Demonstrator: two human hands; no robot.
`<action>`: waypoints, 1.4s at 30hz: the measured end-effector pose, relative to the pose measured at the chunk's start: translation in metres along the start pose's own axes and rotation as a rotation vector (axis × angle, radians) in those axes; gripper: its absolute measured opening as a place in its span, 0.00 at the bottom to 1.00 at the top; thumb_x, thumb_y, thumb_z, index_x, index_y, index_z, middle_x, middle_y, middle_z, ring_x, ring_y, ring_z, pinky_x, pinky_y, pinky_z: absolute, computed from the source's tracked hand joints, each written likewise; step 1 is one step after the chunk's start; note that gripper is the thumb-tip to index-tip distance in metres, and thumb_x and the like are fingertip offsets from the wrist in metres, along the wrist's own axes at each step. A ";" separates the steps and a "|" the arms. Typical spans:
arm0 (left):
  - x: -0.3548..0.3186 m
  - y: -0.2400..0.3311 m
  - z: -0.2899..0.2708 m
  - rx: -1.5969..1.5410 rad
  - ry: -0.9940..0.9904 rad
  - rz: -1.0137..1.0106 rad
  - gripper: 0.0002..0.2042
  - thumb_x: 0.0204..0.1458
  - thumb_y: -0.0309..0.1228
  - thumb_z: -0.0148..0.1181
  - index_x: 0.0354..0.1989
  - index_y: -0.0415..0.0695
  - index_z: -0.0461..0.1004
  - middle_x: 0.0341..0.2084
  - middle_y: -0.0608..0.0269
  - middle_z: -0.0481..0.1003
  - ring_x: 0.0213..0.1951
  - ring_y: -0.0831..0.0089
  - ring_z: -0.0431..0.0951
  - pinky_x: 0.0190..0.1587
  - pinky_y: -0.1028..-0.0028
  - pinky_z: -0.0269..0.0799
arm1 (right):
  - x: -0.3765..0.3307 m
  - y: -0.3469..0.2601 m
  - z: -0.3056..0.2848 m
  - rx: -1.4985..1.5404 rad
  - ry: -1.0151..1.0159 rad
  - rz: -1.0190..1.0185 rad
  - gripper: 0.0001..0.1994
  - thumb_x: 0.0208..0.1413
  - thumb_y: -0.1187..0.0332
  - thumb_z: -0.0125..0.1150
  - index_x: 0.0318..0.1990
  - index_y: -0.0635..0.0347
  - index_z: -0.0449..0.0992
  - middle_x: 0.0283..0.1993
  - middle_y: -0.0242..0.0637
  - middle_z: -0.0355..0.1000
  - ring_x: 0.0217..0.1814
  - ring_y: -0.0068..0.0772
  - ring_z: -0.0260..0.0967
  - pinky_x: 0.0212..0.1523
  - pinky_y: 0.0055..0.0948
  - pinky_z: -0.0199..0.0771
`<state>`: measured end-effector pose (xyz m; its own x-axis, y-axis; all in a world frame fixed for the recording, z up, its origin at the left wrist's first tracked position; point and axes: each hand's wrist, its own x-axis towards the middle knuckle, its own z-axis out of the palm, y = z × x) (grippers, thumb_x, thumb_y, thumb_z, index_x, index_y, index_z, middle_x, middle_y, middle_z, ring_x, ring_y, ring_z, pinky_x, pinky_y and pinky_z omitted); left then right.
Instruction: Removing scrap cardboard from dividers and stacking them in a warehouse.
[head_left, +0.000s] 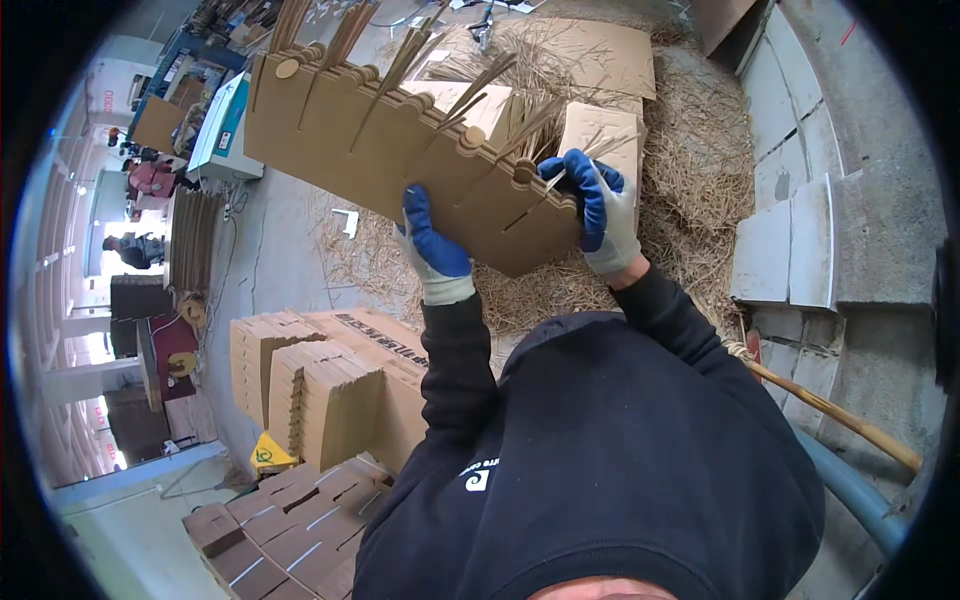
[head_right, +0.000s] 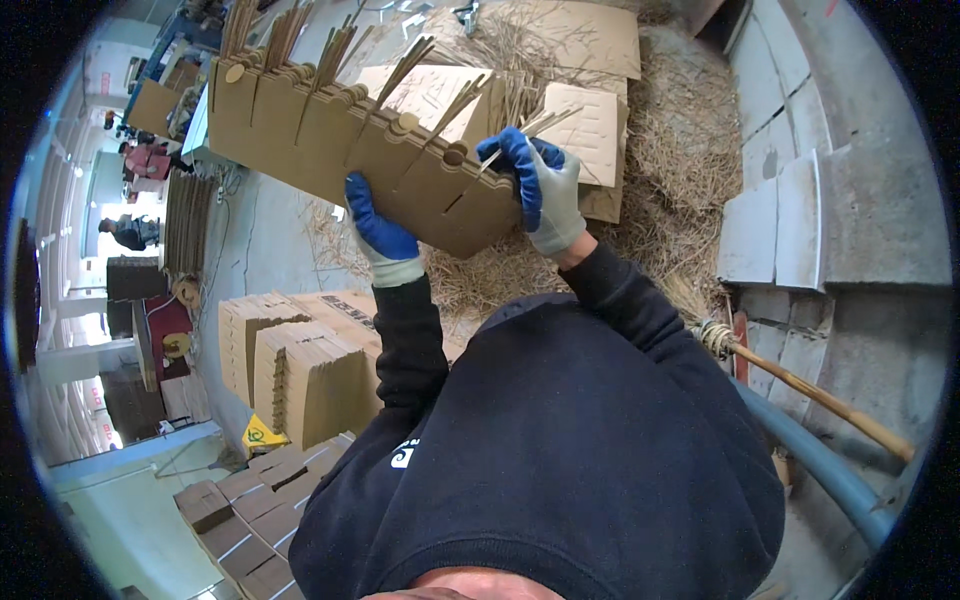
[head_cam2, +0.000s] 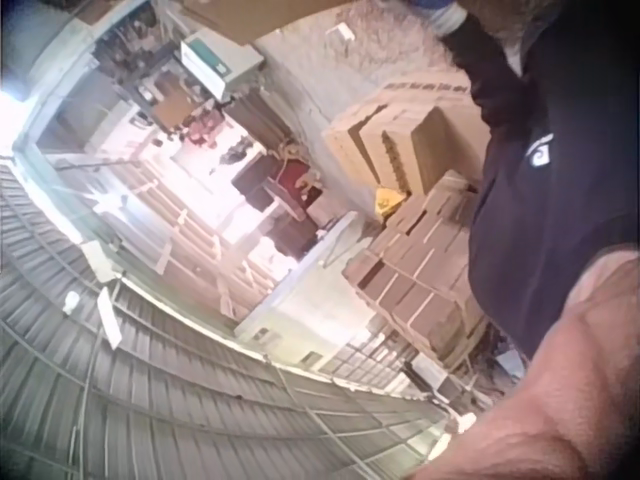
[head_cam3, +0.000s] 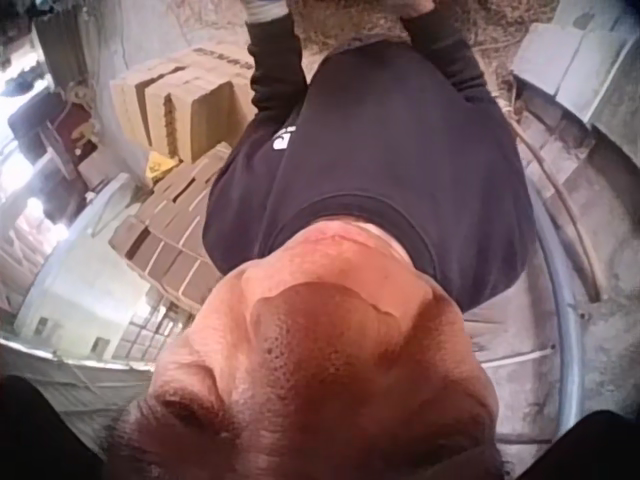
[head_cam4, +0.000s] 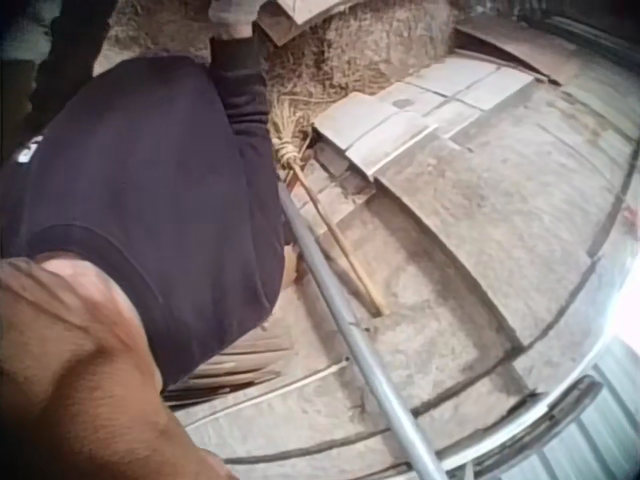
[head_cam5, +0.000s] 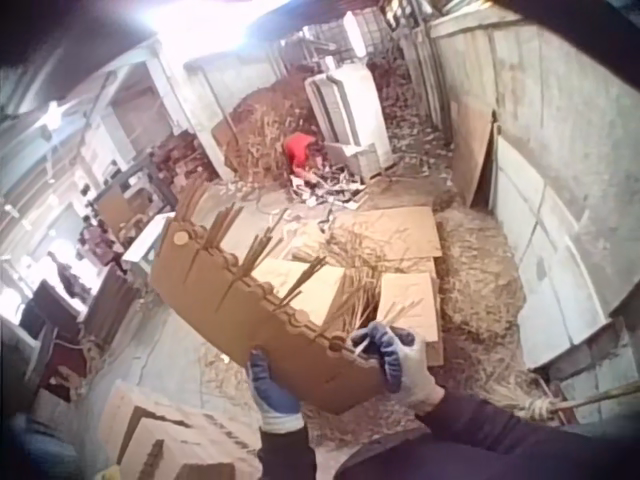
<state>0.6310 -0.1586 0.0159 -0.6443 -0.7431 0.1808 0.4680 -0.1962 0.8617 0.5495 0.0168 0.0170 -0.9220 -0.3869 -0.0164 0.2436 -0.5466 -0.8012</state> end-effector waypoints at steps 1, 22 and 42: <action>0.001 0.001 -0.002 0.027 0.005 0.014 0.24 0.63 0.45 0.52 0.59 0.39 0.67 0.54 0.56 0.72 0.53 0.65 0.73 0.57 0.65 0.70 | 0.001 0.004 0.000 -0.013 -0.002 -0.081 0.15 0.66 0.64 0.56 0.38 0.71 0.80 0.34 0.35 0.78 0.32 0.18 0.72 0.34 0.19 0.71; -0.020 0.063 -0.098 -0.200 0.107 0.158 0.27 0.59 0.51 0.56 0.59 0.45 0.67 0.53 0.60 0.72 0.52 0.63 0.73 0.58 0.58 0.68 | 0.014 0.012 -0.027 -0.455 -0.580 -0.127 0.26 0.57 0.64 0.64 0.61 0.65 0.68 0.56 0.44 0.73 0.56 0.34 0.73 0.57 0.31 0.74; -0.035 0.033 -0.144 -0.292 0.101 0.080 0.21 0.59 0.40 0.57 0.57 0.42 0.70 0.53 0.60 0.73 0.54 0.62 0.73 0.59 0.55 0.69 | -0.005 0.011 0.029 -0.401 -0.764 0.197 0.12 0.49 0.71 0.72 0.39 0.67 0.79 0.37 0.33 0.78 0.39 0.17 0.73 0.42 0.20 0.74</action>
<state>0.7562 -0.2317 -0.0300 -0.5418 -0.8206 0.1819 0.6780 -0.2987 0.6717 0.5658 -0.0087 0.0259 -0.3862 -0.9155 0.1126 0.1207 -0.1712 -0.9778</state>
